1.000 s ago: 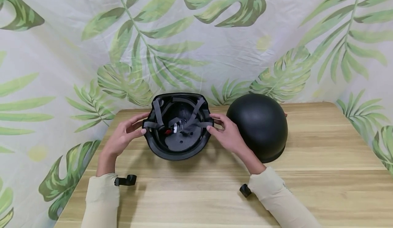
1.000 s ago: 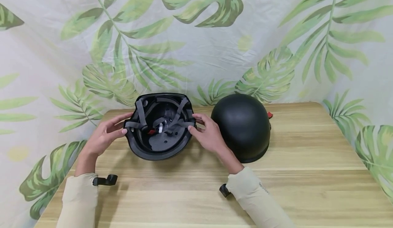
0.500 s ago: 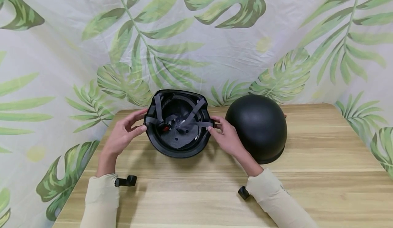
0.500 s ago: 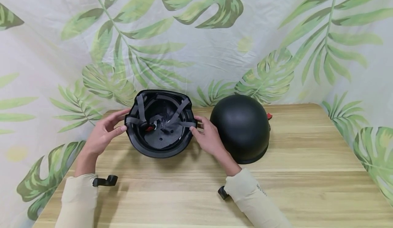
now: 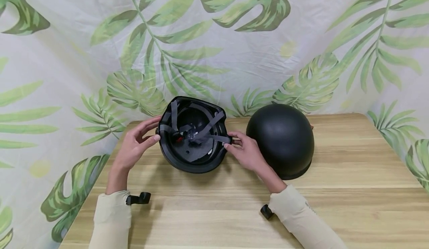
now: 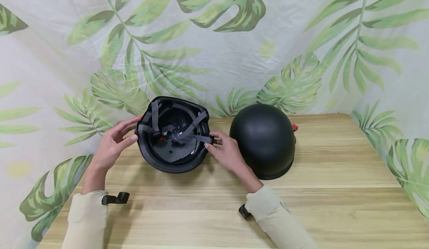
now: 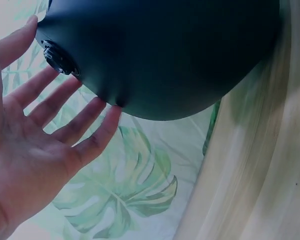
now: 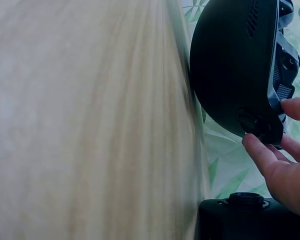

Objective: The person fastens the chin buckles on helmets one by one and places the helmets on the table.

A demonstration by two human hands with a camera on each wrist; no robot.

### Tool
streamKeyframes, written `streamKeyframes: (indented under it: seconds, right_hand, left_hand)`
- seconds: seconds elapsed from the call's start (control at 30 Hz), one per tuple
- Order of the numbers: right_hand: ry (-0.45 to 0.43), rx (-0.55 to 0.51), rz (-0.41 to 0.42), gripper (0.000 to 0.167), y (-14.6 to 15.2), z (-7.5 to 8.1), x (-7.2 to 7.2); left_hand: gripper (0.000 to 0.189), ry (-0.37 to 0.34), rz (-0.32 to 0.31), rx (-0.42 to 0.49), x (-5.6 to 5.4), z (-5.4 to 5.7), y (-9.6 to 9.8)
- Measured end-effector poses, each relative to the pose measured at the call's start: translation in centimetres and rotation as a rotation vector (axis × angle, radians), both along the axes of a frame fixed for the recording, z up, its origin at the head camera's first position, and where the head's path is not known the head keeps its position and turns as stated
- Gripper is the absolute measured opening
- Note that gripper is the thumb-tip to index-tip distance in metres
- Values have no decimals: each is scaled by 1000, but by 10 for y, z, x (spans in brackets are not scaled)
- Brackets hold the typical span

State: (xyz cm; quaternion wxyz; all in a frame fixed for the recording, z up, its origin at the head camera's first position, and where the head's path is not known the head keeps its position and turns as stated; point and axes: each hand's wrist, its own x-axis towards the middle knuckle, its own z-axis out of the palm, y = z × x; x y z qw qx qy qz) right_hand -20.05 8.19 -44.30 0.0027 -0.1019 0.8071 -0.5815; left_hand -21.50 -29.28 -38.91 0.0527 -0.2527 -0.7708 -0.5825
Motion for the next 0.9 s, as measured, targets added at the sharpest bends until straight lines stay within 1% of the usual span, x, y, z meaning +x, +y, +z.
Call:
streamKeyframes:
  seconds: [0.07,0.2,0.3,0.43,0.53,0.6,0.7,0.8,0.9]
  right_hand:
    - [15,2,-4,44,0,-1,0]
    - [84,-18,-41,40,-2,-1,-1]
    - [101,-27,-54,40,-4,-3,-1]
    - [71,-1,-15,45,-8,-6,-2]
    - [41,36,18,49,-10,-5,-3]
    - [28,68,22,49,-10,-3,-5]
    - [15,110,11,49,-10,0,-8]
    - [4,122,3,48,-10,0,-14]
    - [-20,110,5,48,-11,-4,-19]
  left_hand:
    - [51,3,18,4,1,2,2]
    - [47,9,16,29,1,3,4]
    - [46,19,36,28,2,3,5]
    - [45,31,72,20,3,5,8]
    - [45,36,95,5,4,8,12]
    - [46,41,103,-10,5,9,13]
    - [48,54,84,-22,6,11,14]
    - [51,73,62,-25,6,11,14]
    - [51,100,71,-36,7,12,16]
